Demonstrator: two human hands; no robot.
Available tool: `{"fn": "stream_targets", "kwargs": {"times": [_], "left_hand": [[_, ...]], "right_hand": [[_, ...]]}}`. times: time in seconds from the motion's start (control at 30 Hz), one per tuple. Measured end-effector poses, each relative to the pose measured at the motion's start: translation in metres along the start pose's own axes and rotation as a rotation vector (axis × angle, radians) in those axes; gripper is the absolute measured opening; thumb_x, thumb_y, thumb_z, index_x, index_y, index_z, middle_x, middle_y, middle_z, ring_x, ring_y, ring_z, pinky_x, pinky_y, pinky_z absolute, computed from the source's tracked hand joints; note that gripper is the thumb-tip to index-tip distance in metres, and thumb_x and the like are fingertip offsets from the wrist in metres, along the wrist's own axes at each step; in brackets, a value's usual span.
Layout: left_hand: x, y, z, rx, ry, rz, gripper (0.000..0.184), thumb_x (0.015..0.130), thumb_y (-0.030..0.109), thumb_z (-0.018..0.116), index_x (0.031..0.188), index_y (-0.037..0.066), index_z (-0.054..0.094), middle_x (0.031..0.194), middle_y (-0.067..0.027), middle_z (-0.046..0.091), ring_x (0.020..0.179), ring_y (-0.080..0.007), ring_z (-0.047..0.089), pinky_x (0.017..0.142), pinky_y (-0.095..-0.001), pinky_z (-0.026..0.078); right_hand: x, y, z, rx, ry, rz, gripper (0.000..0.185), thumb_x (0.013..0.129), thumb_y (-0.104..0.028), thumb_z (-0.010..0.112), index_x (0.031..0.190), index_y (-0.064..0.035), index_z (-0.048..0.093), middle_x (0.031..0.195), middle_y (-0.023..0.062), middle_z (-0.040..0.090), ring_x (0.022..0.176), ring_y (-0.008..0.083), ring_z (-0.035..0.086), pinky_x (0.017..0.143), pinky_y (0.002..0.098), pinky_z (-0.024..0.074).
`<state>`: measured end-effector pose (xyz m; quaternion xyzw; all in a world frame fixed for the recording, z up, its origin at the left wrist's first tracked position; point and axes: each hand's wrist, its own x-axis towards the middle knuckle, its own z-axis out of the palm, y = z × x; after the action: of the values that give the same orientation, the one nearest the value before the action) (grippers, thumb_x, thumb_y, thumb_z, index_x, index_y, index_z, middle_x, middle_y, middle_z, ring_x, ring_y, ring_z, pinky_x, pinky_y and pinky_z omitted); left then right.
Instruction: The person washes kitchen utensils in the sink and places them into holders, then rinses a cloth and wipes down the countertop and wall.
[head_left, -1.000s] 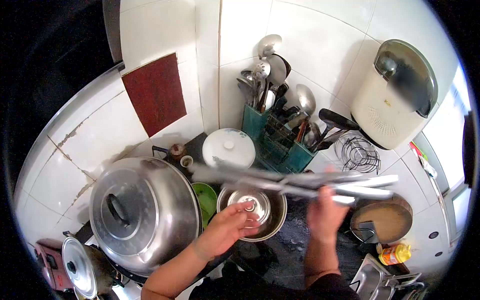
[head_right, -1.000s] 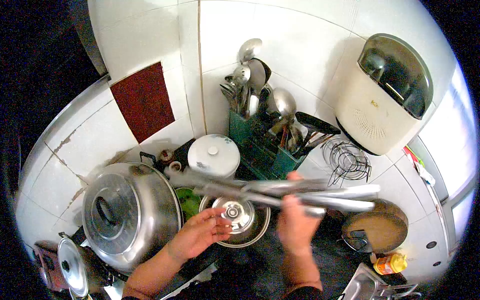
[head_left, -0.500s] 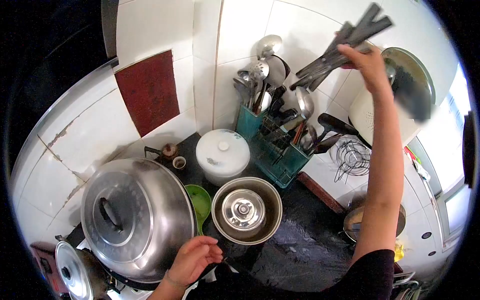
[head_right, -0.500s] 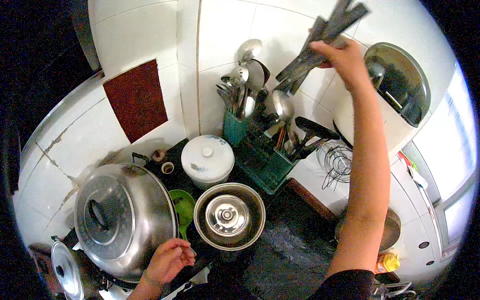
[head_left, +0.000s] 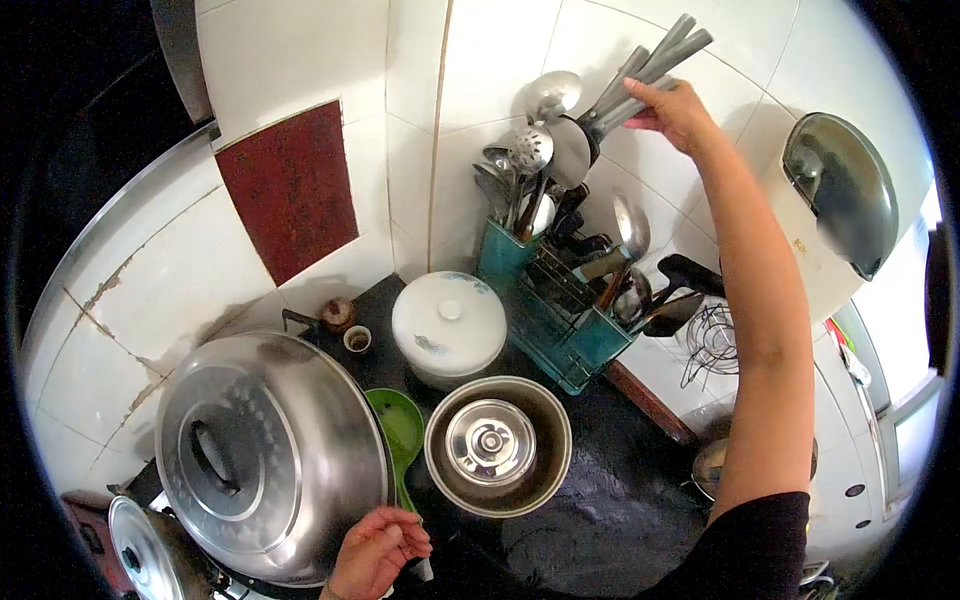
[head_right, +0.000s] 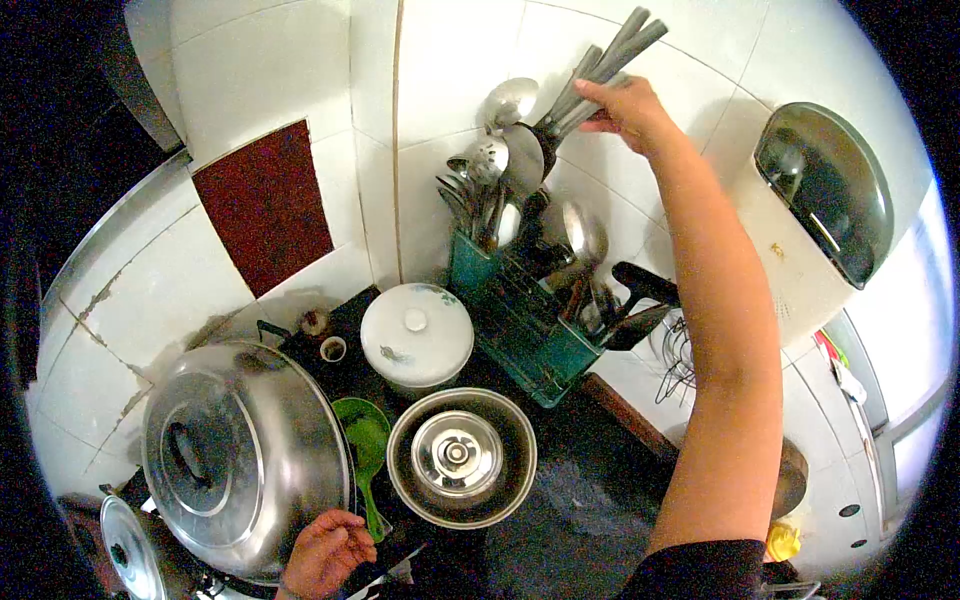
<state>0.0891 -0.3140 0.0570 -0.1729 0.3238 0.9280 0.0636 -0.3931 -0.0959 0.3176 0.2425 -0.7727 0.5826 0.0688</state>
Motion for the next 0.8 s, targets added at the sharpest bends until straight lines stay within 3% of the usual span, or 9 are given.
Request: {"fn": "stream_targets", "kwargs": {"times": [0.1,0.17,0.27,0.37,0.5,0.63,0.7,0.77,0.8], "left_hand": [[0.000,0.006,0.009,0.017,-0.042,0.012,0.023,0.090,0.015,0.048,0.109,0.002,0.052,0.093,-0.0088,0.059,0.084,-0.0189,0.059,0.076,-0.0317,0.048],[0.002,0.008,0.009,0.020,-0.033,0.014,0.022,0.090,0.015,0.049,0.108,0.002,0.052,0.093,-0.0087,0.060,0.083,-0.0188,0.059,0.076,-0.0316,0.048],[0.004,0.008,0.009,0.016,-0.026,0.016,0.022,0.090,0.016,0.049,0.108,0.002,0.052,0.093,-0.0085,0.059,0.083,-0.0185,0.059,0.075,-0.0313,0.048],[0.007,0.005,0.009,0.012,-0.019,0.000,0.023,0.090,0.017,0.050,0.107,0.002,0.053,0.092,-0.0084,0.059,0.082,-0.0183,0.059,0.075,-0.0311,0.048],[0.009,0.002,0.015,0.061,-0.042,-0.007,0.023,0.090,0.018,0.050,0.107,0.002,0.053,0.093,-0.0085,0.059,0.084,-0.0182,0.059,0.077,-0.0315,0.048],[0.005,0.002,0.018,0.018,-0.066,0.002,0.023,0.090,0.017,0.051,0.108,0.002,0.053,0.093,-0.0086,0.060,0.085,-0.0186,0.060,0.077,-0.0321,0.049],[0.001,0.000,0.015,0.033,-0.042,-0.004,0.023,0.090,0.016,0.051,0.108,0.002,0.053,0.093,-0.0088,0.060,0.085,-0.0188,0.060,0.077,-0.0322,0.049],[-0.003,-0.001,0.015,0.039,-0.017,-0.015,0.023,0.090,0.016,0.051,0.107,0.002,0.053,0.092,-0.0089,0.060,0.084,-0.0191,0.060,0.077,-0.0322,0.049],[-0.005,-0.001,0.015,0.041,-0.016,-0.022,0.023,0.089,0.016,0.051,0.107,0.002,0.053,0.092,-0.0090,0.060,0.084,-0.0194,0.060,0.077,-0.0321,0.049]], "right_hand": [[0.001,-0.007,0.008,-0.038,-0.074,0.149,0.046,0.079,-0.026,0.066,0.101,0.0116,0.051,0.092,0.0184,0.059,0.074,0.0235,0.062,0.067,0.0328,0.0565],[0.016,-0.001,0.006,-0.121,-0.014,0.126,0.042,0.079,-0.023,0.065,0.098,0.0126,0.052,0.090,0.0188,0.059,0.071,0.0242,0.062,0.065,0.0332,0.0568],[0.031,0.001,0.009,-0.248,0.051,0.064,0.029,0.077,-0.013,0.064,0.088,0.0121,0.054,0.083,0.0177,0.059,0.068,0.0251,0.062,0.060,0.0320,0.0576],[0.043,0.001,0.029,-0.281,0.037,0.065,0.029,0.072,-0.007,0.068,0.089,0.0123,0.055,0.083,0.0209,0.060,0.065,0.0286,0.064,0.052,0.0337,0.0582],[0.092,0.031,0.048,-0.323,0.003,0.172,0.032,0.073,-0.017,0.070,0.084,0.0108,0.058,0.075,0.0215,0.062,0.059,0.0291,0.065,0.047,0.0360,0.0571],[0.085,0.036,0.067,-0.339,0.166,0.245,0.044,0.076,-0.030,0.069,0.086,0.0110,0.057,0.076,0.0207,0.061,0.053,0.0285,0.063,0.044,0.0351,0.0551],[0.075,0.037,0.058,-0.225,0.124,0.222,0.051,0.076,-0.036,0.068,0.089,0.0118,0.056,0.078,0.0226,0.061,0.061,0.0297,0.063,0.051,0.0353,0.0561],[0.073,0.040,0.047,0.221,-0.153,0.242,0.054,0.077,-0.038,0.066,0.092,0.0133,0.055,0.079,0.0233,0.060,0.072,0.0298,0.063,0.060,0.0360,0.0563],[0.063,0.038,0.045,0.224,-0.253,0.180,0.055,0.078,-0.036,0.065,0.099,0.0138,0.054,0.080,0.0215,0.061,0.074,0.0301,0.062,0.063,0.0387,0.0547]]}}
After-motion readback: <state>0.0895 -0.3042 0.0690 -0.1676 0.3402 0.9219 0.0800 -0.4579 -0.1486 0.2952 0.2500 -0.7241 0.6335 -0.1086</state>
